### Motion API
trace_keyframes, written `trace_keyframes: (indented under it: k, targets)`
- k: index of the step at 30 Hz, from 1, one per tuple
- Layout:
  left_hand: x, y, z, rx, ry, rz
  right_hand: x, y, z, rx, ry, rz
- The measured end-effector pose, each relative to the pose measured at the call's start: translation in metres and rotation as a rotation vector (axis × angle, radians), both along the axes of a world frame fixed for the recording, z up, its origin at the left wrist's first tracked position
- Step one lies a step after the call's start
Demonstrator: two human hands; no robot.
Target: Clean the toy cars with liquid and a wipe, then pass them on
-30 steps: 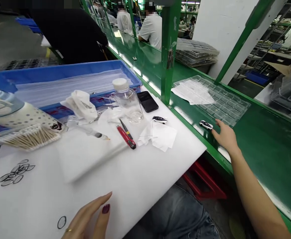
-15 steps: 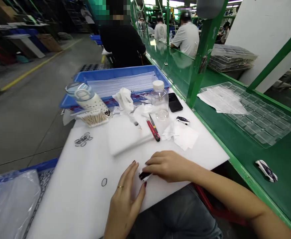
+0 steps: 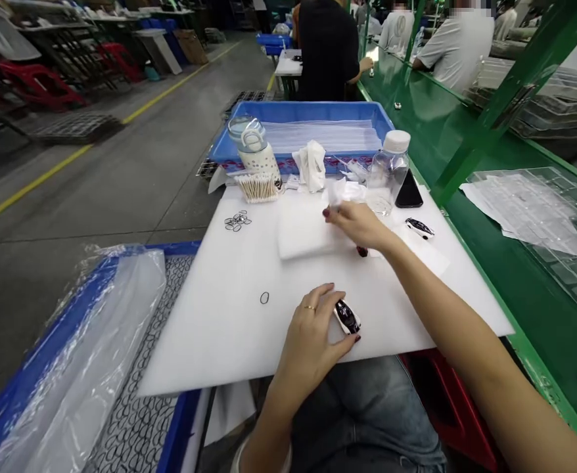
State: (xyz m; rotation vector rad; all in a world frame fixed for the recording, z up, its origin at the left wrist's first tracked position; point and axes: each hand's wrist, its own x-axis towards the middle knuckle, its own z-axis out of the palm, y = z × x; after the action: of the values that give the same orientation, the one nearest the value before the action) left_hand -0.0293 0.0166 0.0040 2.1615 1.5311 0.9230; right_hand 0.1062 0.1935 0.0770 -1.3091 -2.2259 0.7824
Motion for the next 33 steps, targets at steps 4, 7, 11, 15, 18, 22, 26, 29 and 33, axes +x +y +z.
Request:
trace_keyframes:
  k: [4, 7, 11, 15, 18, 22, 26, 29, 33]
  targets:
    - [0.004, 0.003, 0.003, 0.003, -0.130, 0.006, 0.015, -0.027, -0.004, -0.031, 0.517, 0.132]
    - [0.005, 0.001, 0.005, -0.015, -0.255, 0.053, 0.021, -0.062, -0.022, -0.172, 0.781, 0.112]
    - [0.006, 0.002, 0.007, -0.040, -0.356, 0.113, 0.023, -0.094, -0.035, -0.412, 0.857, 0.118]
    - [0.008, 0.004, 0.009, -0.071, -0.404, 0.156, 0.021, -0.104, -0.018, -0.468, 1.132, 0.350]
    - [0.010, 0.005, 0.011, -0.100, -0.423, 0.174, 0.017, -0.104, -0.013, -0.543, 1.229, 0.450]
    - [0.010, 0.005, 0.012, -0.095, -0.432, 0.179, 0.013, -0.101, -0.019, -0.605, 1.289, 0.435]
    - [0.010, 0.006, 0.011, -0.088, -0.424, 0.186, 0.010, -0.100, -0.023, -0.635, 1.296, 0.421]
    - [0.009, 0.006, 0.010, -0.094, -0.427, 0.188, 0.008, -0.100, -0.022, -0.638, 1.292, 0.418]
    - [0.009, 0.007, 0.009, -0.084, -0.425, 0.193, 0.007, -0.100, -0.022, -0.613, 1.292, 0.429]
